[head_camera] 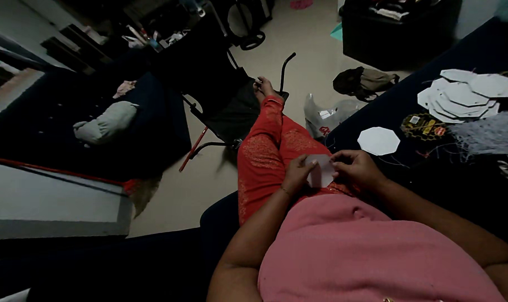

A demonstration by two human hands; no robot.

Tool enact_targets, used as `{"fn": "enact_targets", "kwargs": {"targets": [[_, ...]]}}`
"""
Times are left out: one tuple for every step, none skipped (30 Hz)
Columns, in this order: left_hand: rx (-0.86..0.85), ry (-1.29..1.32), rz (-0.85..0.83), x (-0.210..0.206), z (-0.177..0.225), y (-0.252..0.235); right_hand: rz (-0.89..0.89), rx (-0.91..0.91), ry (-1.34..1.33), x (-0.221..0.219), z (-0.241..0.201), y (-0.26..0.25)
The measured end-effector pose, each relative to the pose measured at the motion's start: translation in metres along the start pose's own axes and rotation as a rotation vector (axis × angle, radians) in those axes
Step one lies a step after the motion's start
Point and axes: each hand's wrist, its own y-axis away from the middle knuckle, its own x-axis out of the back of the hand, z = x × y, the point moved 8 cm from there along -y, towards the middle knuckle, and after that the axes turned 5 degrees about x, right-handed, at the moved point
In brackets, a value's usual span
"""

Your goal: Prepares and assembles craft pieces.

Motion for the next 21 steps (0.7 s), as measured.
{"fn": "enact_targets", "kwargs": {"targets": [[-0.005, -0.009, -0.007, 0.001, -0.001, -0.001, -0.004, -0.002, 0.023, 0.001, -0.001, 0.0], [-0.013, -0.018, -0.015, 0.001, -0.002, -0.001, -0.007, -0.006, 0.047, 0.002, -0.001, -0.001], [-0.019, -0.021, -0.022, 0.002, -0.002, -0.002, -0.008, -0.011, 0.065, 0.003, -0.002, -0.002], [-0.027, -0.015, -0.028, 0.002, -0.002, -0.001, -0.01, -0.011, 0.074, 0.004, -0.004, -0.003], [-0.037, -0.003, -0.03, 0.002, 0.0, 0.0, -0.005, 0.014, 0.076, 0.007, -0.006, -0.005], [-0.045, 0.004, -0.027, 0.002, 0.001, 0.001, 0.005, 0.055, 0.073, 0.011, -0.007, -0.007], [-0.057, 0.007, -0.016, 0.004, 0.001, 0.001, 0.017, 0.084, 0.069, 0.018, -0.009, -0.01], [-0.064, 0.003, 0.008, 0.006, 0.0, 0.001, 0.038, 0.089, 0.069, 0.028, -0.009, -0.012], [-0.06, 0.002, 0.038, 0.01, -0.002, 0.001, 0.071, 0.077, 0.083, 0.04, -0.007, -0.014], [-0.044, 0.012, 0.07, 0.014, -0.006, -0.001, 0.113, 0.07, 0.126, 0.053, -0.005, -0.015], [-0.016, 0.038, 0.098, 0.017, -0.011, -0.003, 0.151, 0.073, 0.204, 0.067, -0.001, -0.016], [0.017, 0.075, 0.121, 0.02, -0.017, -0.004, 0.17, 0.077, 0.3, 0.08, 0.004, -0.016], [0.049, 0.108, 0.138, 0.022, -0.022, -0.006, 0.154, 0.06, 0.389, 0.089, 0.011, -0.015], [0.076, 0.128, 0.143, 0.023, -0.027, -0.007, 0.104, 0.012, 0.463, 0.094, 0.019, -0.013], [0.093, 0.134, 0.14, 0.023, -0.03, -0.008, 0.032, -0.046, 0.521, 0.096, 0.03, -0.01], [0.103, 0.129, 0.132, 0.022, -0.033, -0.009, -0.036, -0.103, 0.561, 0.094, 0.04, -0.006], [0.109, 0.126, 0.124, 0.022, -0.034, -0.01, -0.08, -0.15, 0.596, 0.091, 0.049, -0.002], [0.108, 0.127, 0.118, 0.021, -0.034, -0.011, -0.099, -0.198, 0.624, 0.088, 0.055, 0.001], [0.103, 0.137, 0.113, 0.02, -0.033, -0.011, -0.092, -0.239, 0.652, 0.088, 0.06, 0.002], [0.099, 0.15, 0.109, 0.019, -0.033, -0.011, -0.074, -0.267, 0.681, 0.089, 0.063, 0.002], [0.099, 0.163, 0.106, 0.019, -0.033, -0.01, -0.057, -0.287, 0.709, 0.09, 0.065, 0.002]]}}
